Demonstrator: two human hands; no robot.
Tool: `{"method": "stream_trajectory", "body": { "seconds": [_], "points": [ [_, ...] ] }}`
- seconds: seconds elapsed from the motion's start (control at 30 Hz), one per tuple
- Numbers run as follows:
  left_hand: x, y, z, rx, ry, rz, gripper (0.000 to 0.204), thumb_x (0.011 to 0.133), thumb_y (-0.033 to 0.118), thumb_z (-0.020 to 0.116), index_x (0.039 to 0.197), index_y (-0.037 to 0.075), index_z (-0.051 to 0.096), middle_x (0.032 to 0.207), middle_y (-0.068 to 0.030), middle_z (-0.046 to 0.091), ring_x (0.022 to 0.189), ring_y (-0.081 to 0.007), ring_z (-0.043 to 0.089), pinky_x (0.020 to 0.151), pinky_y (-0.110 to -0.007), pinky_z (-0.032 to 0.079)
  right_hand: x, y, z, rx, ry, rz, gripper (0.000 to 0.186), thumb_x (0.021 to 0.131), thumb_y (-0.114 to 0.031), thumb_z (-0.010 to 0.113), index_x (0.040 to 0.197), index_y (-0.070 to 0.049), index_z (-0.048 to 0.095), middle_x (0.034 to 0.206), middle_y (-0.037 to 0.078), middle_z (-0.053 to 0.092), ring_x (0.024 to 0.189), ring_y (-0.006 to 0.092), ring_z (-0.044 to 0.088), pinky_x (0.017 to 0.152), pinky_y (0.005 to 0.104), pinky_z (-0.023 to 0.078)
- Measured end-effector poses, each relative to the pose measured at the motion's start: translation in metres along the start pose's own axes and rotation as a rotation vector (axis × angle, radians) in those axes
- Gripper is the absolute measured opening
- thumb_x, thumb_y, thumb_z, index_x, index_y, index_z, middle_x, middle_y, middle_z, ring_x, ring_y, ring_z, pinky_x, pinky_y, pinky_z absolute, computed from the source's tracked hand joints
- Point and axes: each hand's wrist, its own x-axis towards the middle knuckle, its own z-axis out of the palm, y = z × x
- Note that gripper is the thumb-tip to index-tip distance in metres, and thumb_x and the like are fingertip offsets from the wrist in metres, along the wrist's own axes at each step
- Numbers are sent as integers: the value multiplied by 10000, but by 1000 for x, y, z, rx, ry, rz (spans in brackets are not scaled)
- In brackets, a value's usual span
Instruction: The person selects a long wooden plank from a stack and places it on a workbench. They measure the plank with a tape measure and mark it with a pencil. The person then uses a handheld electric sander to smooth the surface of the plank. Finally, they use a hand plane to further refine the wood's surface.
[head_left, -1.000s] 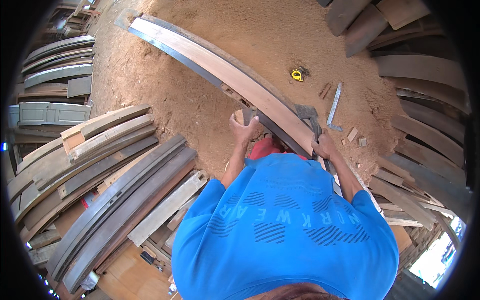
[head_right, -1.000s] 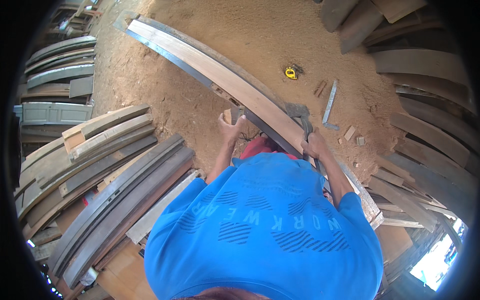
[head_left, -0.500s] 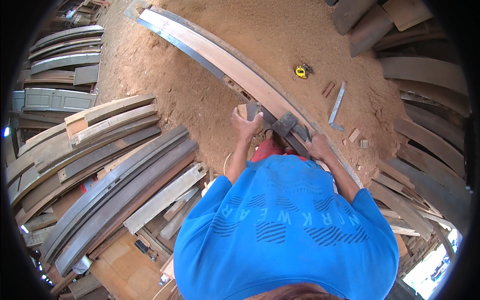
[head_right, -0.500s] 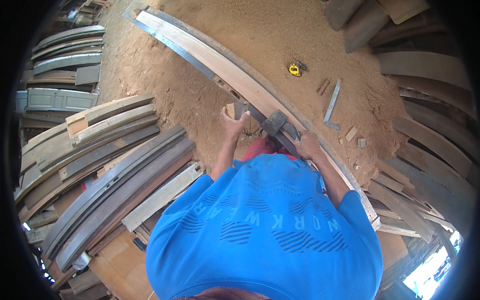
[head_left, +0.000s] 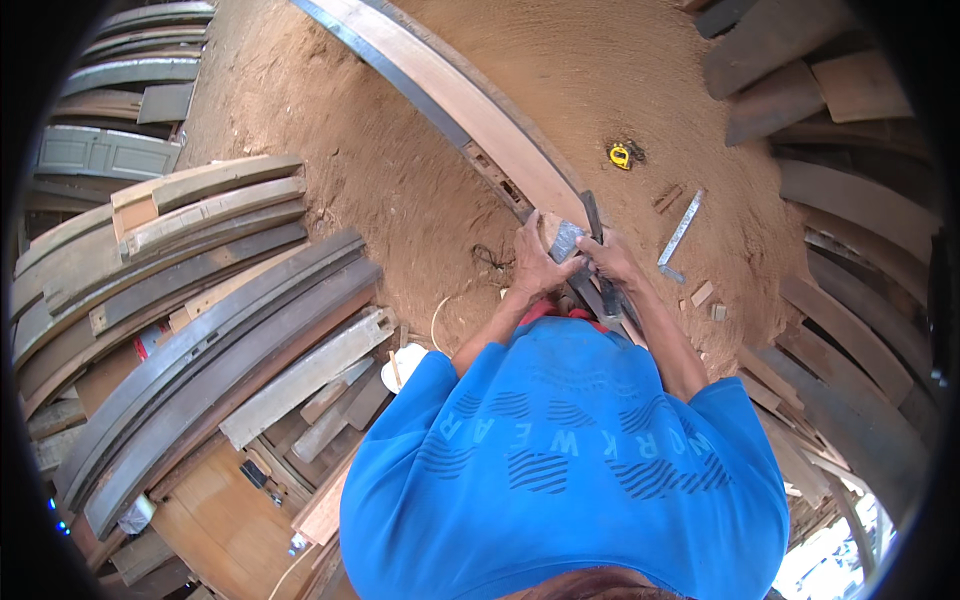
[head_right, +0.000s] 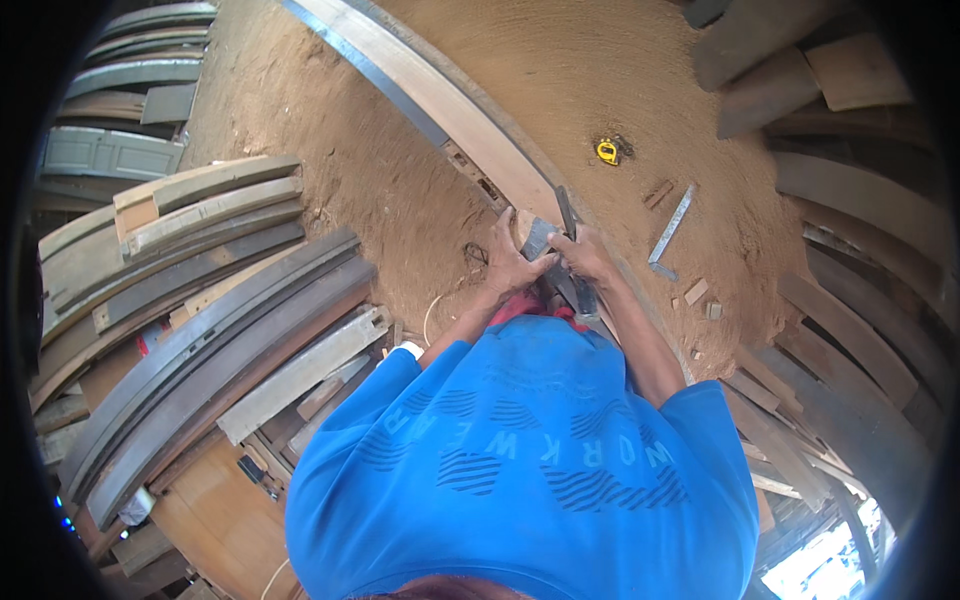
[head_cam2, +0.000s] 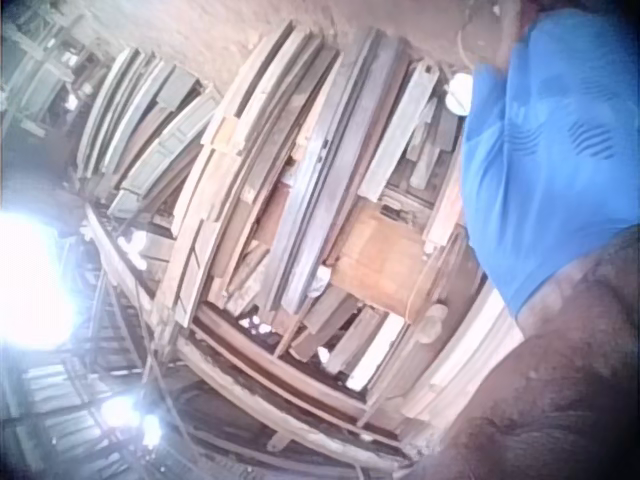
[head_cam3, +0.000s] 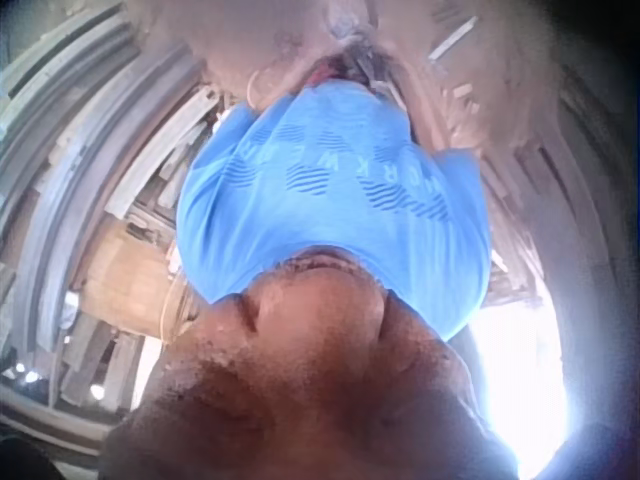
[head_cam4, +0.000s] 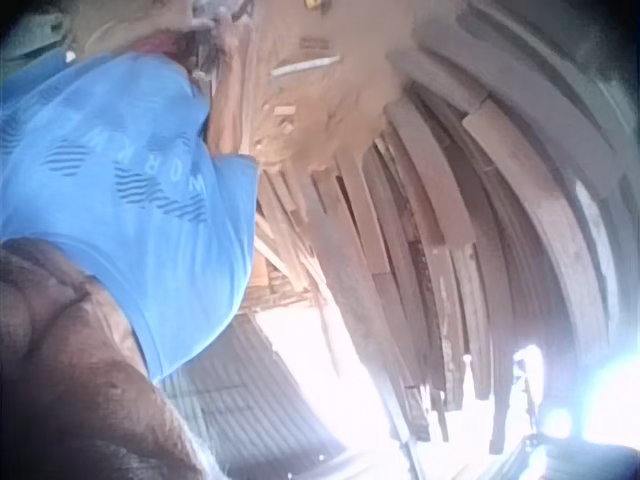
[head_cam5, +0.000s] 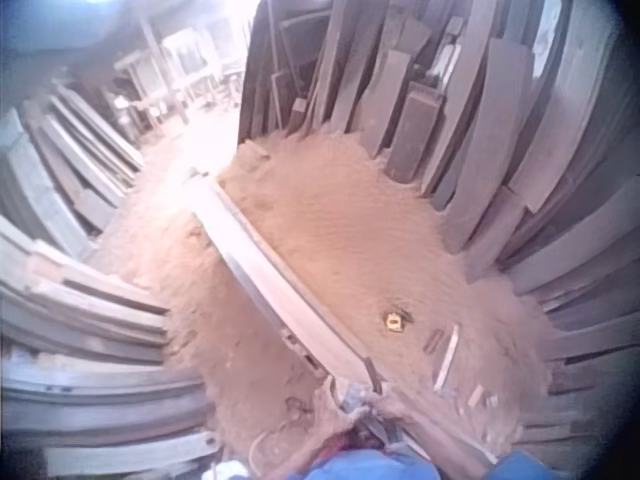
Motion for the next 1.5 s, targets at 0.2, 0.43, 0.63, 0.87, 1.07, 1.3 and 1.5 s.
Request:
{"method": "stream_trajectory", "body": {
  "seconds": [0.2, 0.43, 0.63, 0.87, 1.07, 1.3, 1.5],
  "points": [
    [7, -69, 11, -1074, 14, -648, 668, 906, 241, 665, 1391, -48, 307, 1217, -172, 533, 987, -239, 592, 850, -359, 531, 32, -61, 16, -296, 114, -242, 351, 828, -263, 658, 1023, 29, 655, 775, 144, 666, 731, 252, 648, 681, 404, 492],
    [38, -81, -3, -1391, -32, -919, 304, 955, 180, 603, 1192, 11, 514, 1028, -103, 624, 835, -190, 648, 734, -331, 589, 94, -88, 31, -743, 207, -433, 407, 833, -279, 648, 1142, -15, 640, 947, 277, 661, 929, 426, 644, 805, 481, 484],
    [58, -83, 3, -1504, 5, -952, 174, 945, 185, 623, 1030, 40, 581, 938, -92, 637, 786, -196, 671, 748, -364, 604, 100, -123, 48, -901, 142, -313, 377, 828, -281, 639, 1067, 10, 645, 901, 285, 656, 910, 440, 639, 798, 505, 485],
    [56, -86, 18, -1701, -59, -1046, 181, 922, 216, 665, 882, 59, 584, 841, -78, 621, 813, -268, 690, 782, -448, 599, 97, -150, 54, -1073, 13, -244, 332, 814, -283, 632, 950, 20, 649, 896, 295, 650, 904, 448, 639, 787, 514, 488],
    [67, -69, 15, -1753, -31, -1083, 189, 944, 223, 637, 892, 68, 542, 837, -94, 610, 870, -329, 686, 856, -493, 560, 115, -153, 60, -992, 51, -271, 366, 804, -310, 636, 943, 28, 643, 919, 299, 650, 934, 449, 633, 807, 517, 480],
    [68, -78, 20, -1818, 6, -1045, 178, 975, 232, 583, 961, 58, 546, 877, -101, 599, 872, -330, 682, 818, -473, 561, 127, -162, 66, -1016, 0, -301, 384, 791, -325, 651, 977, 11, 664, 946, 283, 662, 947, 435, 637, 819, 501, 481],
    [68, -85, 13, -1687, -76, -1081, 203, 970, 251, 589, 914, 57, 572, 800, -66, 603, 770, -257, 682, 666, -398, 582, 136, -163, 65, -1038, -78, -284, 348, 790, -312, 664, 908, 16, 670, 896, 271, 661, 898, 426, 640, 790, 494, 480]
  ]
}}
